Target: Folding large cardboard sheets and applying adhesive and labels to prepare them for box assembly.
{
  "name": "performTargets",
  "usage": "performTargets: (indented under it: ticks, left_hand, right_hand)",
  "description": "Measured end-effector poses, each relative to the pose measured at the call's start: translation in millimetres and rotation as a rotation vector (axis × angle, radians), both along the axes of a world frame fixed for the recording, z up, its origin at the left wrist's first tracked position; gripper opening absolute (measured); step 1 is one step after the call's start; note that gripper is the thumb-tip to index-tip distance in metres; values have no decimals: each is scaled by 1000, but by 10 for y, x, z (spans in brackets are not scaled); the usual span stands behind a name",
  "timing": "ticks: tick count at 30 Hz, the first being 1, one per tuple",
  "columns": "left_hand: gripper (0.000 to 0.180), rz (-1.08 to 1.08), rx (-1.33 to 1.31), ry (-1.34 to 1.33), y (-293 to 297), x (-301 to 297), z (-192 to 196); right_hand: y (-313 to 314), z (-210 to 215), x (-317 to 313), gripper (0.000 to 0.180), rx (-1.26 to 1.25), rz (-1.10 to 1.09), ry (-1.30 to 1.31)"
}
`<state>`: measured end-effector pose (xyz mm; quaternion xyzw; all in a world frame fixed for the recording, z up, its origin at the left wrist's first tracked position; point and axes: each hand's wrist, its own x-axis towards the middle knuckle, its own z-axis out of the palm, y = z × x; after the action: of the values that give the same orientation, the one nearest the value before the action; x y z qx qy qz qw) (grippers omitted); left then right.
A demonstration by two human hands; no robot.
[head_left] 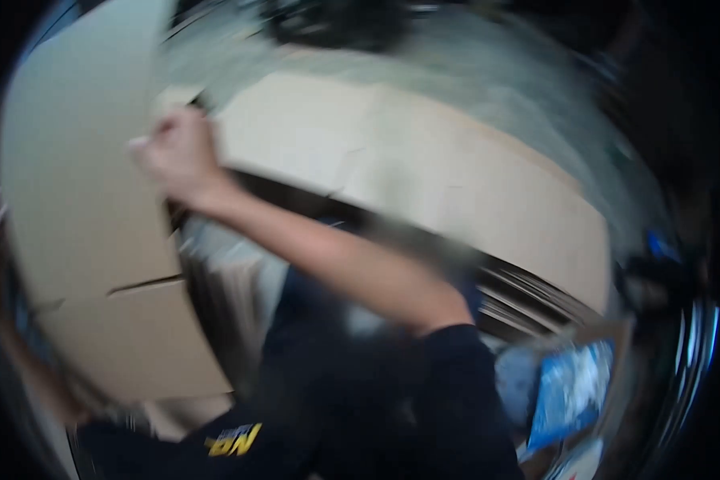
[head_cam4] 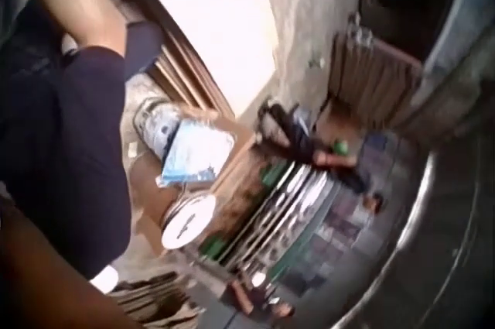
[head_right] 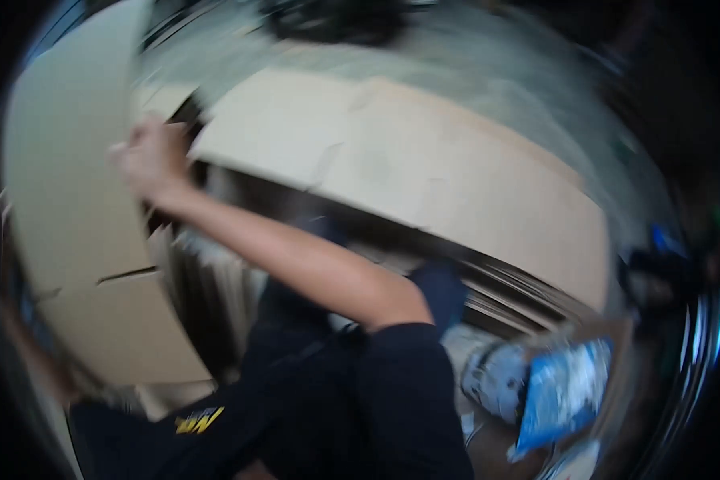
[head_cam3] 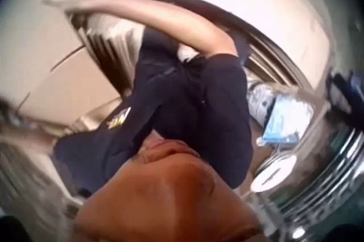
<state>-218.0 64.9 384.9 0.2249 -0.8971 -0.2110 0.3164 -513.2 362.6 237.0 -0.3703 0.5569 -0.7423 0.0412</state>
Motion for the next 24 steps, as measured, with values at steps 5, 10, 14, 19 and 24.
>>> performTargets:
  ticks: [5,10,14,19,24]
  left_hand:
    - [45,177,365,-292,-214,777,-1431]
    - [42,484,613,-338,-230,1538,-1599]
    - [47,552,791,-244,-409,2347,-2611]
    - [46,614,872,-250,-369,2700,-3034]
    - [50,522,848,-345,-615,2950,-3475]
  right_hand:
    - [-79,-1723,812,31,309,131,-219]
    - [-435,-1755,1577,33,465,322,-419]
    - [-637,-2183,1954,35,611,378,-397]
    - [-769,-2401,2208,35,736,443,-373]
    - [-779,-2579,2280,32,817,408,-403]
